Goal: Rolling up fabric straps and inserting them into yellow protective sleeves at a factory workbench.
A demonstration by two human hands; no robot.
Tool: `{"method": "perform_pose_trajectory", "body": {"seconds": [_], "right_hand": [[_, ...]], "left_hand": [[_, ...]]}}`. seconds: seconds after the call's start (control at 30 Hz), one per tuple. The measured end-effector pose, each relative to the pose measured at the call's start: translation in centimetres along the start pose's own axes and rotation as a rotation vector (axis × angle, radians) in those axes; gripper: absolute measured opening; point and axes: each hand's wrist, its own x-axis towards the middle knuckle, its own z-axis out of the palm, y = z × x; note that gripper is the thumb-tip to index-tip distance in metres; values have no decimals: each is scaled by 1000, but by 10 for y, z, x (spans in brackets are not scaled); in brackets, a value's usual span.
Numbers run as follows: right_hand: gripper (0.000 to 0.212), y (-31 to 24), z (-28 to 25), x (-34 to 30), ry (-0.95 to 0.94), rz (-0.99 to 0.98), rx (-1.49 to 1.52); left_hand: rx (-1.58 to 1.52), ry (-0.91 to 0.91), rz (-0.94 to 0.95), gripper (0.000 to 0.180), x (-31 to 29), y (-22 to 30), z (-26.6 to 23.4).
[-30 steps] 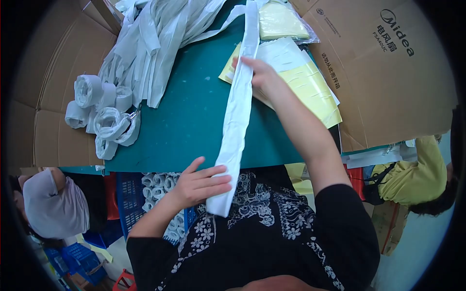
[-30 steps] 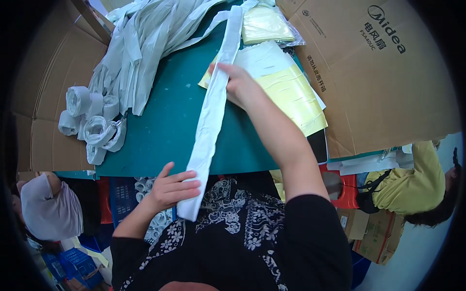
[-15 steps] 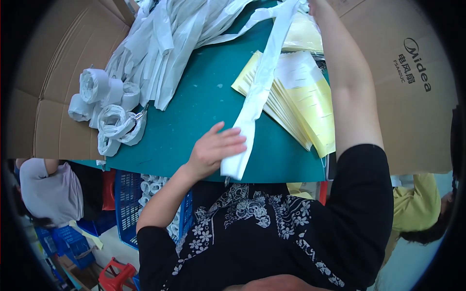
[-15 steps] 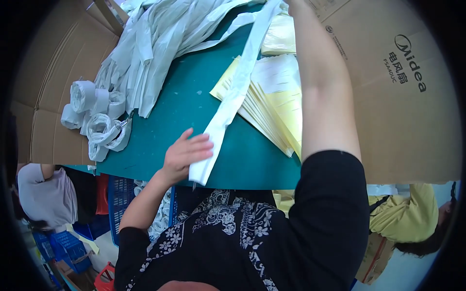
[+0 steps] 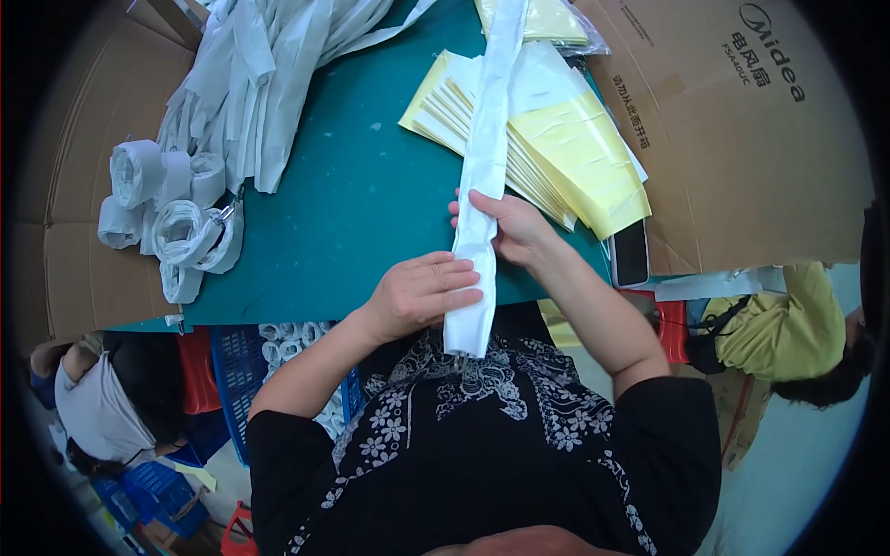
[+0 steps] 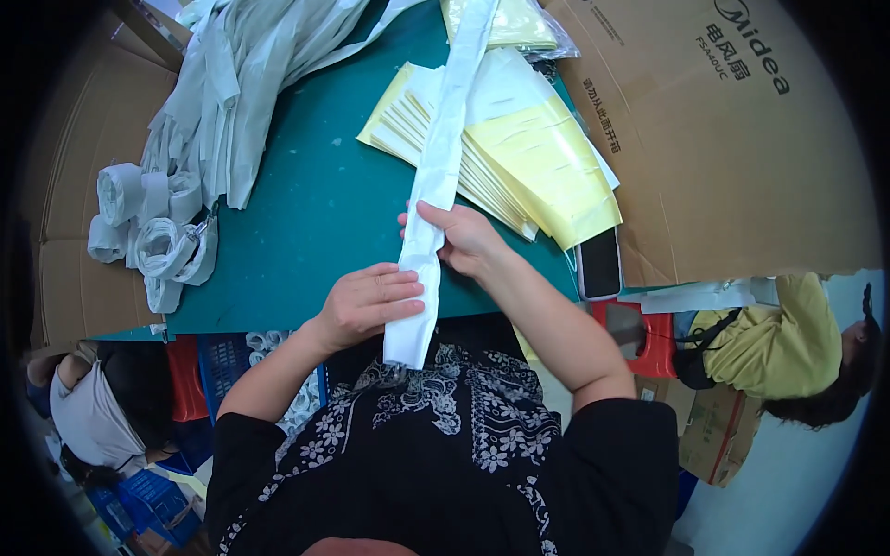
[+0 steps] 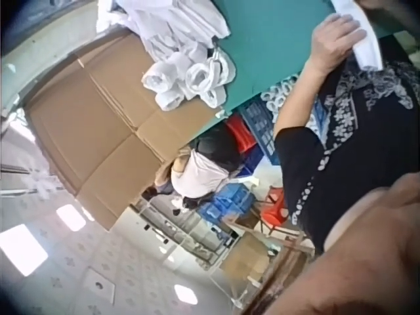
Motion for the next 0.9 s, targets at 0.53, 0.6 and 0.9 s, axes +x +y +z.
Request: {"method": "perform_pose_trajectory", "body": {"seconds": [0.53, 0.6, 0.9], "right_hand": [[29, 18, -27, -7, -133, -429, -425], [31, 14, -34, -10, -213, -447, -536], [27, 6, -38, -32, -208, -691, -1129]], "left_hand": [[-1306, 81, -1547, 31, 42, -10, 1], [-1325, 32, -1595, 32, 49, -12, -2], [-1386, -6, -1511, 43, 58, -25, 2]]}}
